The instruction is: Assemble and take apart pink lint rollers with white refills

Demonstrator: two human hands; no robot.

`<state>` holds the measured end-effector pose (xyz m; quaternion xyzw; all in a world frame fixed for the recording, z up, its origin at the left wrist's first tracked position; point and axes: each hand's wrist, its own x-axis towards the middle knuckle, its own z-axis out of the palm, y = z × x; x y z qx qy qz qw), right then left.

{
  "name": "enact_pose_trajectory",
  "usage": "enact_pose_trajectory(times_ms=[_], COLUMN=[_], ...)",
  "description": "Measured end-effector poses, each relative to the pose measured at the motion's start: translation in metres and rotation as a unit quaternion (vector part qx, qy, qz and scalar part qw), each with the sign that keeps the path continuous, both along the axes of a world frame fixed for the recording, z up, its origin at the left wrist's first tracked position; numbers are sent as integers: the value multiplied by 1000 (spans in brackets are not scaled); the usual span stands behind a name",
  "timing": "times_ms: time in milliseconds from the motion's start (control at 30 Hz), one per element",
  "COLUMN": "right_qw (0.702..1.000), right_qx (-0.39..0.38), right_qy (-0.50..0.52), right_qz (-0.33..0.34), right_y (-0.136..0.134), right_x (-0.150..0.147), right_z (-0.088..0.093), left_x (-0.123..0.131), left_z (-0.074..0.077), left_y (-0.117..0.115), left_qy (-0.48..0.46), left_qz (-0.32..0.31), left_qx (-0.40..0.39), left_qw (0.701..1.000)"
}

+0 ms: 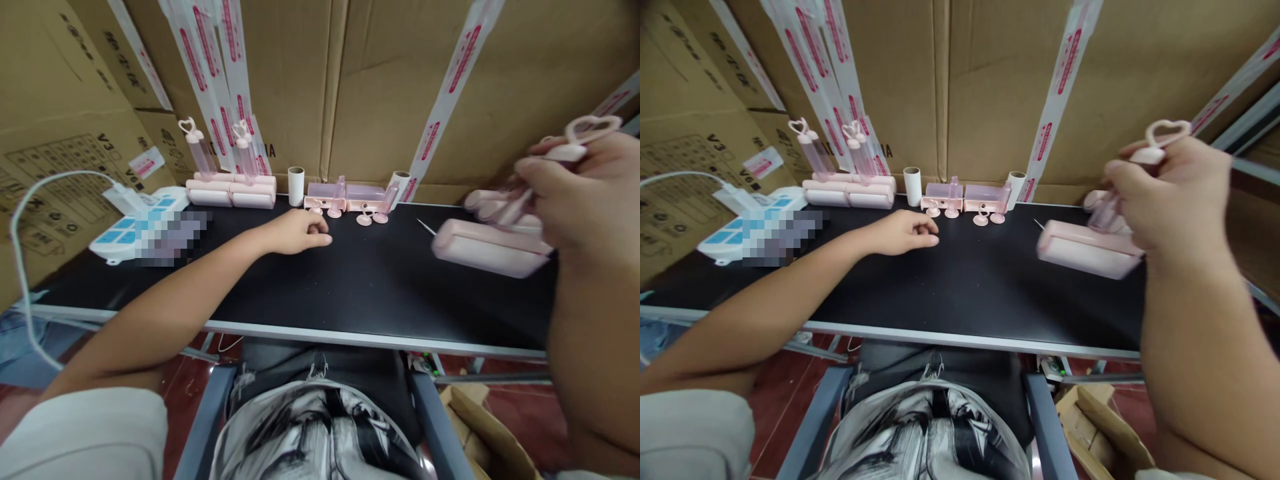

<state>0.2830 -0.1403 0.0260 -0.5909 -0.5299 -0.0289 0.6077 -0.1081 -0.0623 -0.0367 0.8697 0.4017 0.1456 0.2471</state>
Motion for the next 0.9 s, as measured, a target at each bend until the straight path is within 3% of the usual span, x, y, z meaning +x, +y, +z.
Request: enact_pose_trajectory(times_ms=[100,200,333,467,533,633,767,900], right_qw=[983,943,889,843,838,850,856,846], right_qx=[55,53,28,-74,-95,-64,-21,4], right_qy=[85,173,286,311,302,289,296,342], right_qz=[152,278,357,432,444,436,423,409], right_y=[20,49,66,54,46,37,28,26], right_x=[-61,-96,-117,-120,-119,-121,-128,-129], right_z=[1,-18,-48,-67,-70,-67,-61,-56], left_x=[21,33,36,33,32,30,28,25], left_z=[-14,-24,-23,-20,-19,-17,-11,-12], left_y=[-13,-18,-16,-9,-5,-2,-3,0], left_qy=[-95,-236,-397,-456,-467,-483,-492,-467], left_qz=[-8,-28,26,49,36,20,8,13], left_qx=[-35,-90,-118,-117,-107,-82,-112,-94], left_qw=[995,967,910,881,877,871,863,879])
